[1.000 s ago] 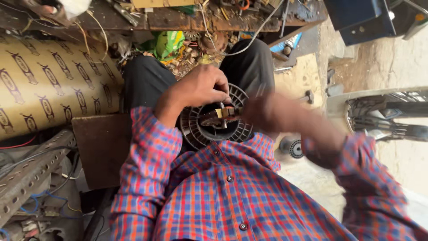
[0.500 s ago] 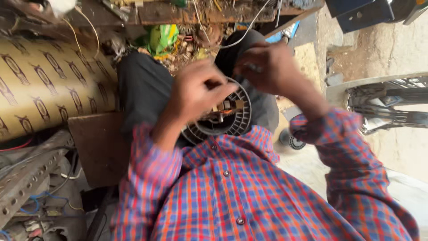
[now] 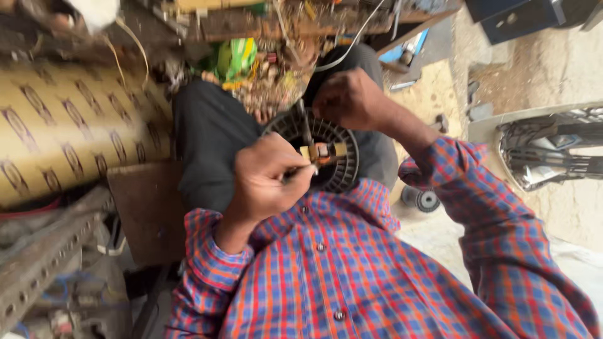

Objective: The person sits on the ground repairing an electric motor armature, winding copper wire around the commutator slots by hand and pressing the windings into place. They turn the armature over and continue winding wire around it, working on it in their lap.

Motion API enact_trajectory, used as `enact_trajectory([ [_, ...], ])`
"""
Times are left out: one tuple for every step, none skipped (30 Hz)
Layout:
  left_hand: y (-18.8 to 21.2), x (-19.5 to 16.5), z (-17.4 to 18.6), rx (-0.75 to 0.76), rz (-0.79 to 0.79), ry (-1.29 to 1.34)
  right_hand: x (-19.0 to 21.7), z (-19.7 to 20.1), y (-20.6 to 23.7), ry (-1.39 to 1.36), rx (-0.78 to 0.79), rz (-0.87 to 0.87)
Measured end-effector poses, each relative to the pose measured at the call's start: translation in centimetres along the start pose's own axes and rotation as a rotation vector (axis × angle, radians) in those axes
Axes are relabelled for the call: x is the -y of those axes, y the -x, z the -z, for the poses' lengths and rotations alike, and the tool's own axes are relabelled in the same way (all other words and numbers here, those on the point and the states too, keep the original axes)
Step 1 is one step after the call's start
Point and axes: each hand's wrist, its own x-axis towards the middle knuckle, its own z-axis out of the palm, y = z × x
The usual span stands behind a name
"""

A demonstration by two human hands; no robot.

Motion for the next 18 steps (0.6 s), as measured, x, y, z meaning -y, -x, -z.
enact_trajectory([
  [-1.3,0.6,-0.1,-0.123,0.096,0.325,-1.4,0.2,0.6,0.103,-0.040,0.004],
  [-3.0,1.2,-0.2,-0.069,0.004,0.197,-2.2,0.4,1.3,0.196,-0.067,0.006],
  [-4.9,1.8,-0.3,-0.031,-0.058,0.069,-2.3,0.6,2.1,0.266,-0.070,0.006],
  [-6.6,2.2,-0.3,0.018,-0.113,-0.055,-1.9,1.0,3.0,0.271,-0.009,0.011],
  [-8.8,2.6,-0.1,0.218,-0.067,-0.135,-0.9,1.3,3.6,0.290,0.029,0.027],
  [-10.6,2.8,0.2,0.409,-0.030,-0.222,0.1,2.1,3.9,0.318,0.066,0.055],
  [-11.6,2.5,0.7,0.600,0.016,-0.303,1.7,1.9,3.9,0.120,0.168,0.081],
  [-12.1,2.1,1.2,0.563,0.019,-0.256,3.5,1.5,3.9,-0.087,0.267,0.099],
  [-11.9,1.4,1.6,0.527,0.026,-0.208,5.3,1.3,4.1,-0.071,0.368,0.108],
  [-11.2,0.6,2.0,0.495,0.030,-0.163,6.9,1.0,3.9,-0.054,0.462,0.118],
  [-10.0,-0.2,2.2,0.405,0.020,-0.115,7.5,1.1,3.6,-0.103,0.402,0.190],
  [-8.0,-1.0,2.1,0.317,0.025,-0.057,7.8,1.1,3.4,-0.165,0.345,0.250],
  [-5.9,-1.7,1.8,0.230,0.035,0.004,7.7,1.0,3.2,-0.231,0.287,0.302],
  [-3.5,-2.3,1.0,0.225,-0.095,-0.095,6.6,0.8,2.8,-0.133,0.236,0.255],
  [-2.0,-2.3,0.5,0.214,-0.244,-0.202,5.1,0.6,2.1,-0.019,0.182,0.222],
  [-0.9,-1.7,0.4,0.148,-0.219,-0.266,3.3,0.3,1.5,-0.062,0.136,0.130],
  [0.0,-1.3,0.1,0.088,-0.195,-0.325,1.7,-0.2,1.2,-0.106,0.083,0.034],
  [0.1,-0.5,0.0,0.025,-0.168,-0.381,0.2,-0.6,1.2,-0.097,0.064,-0.042],
])
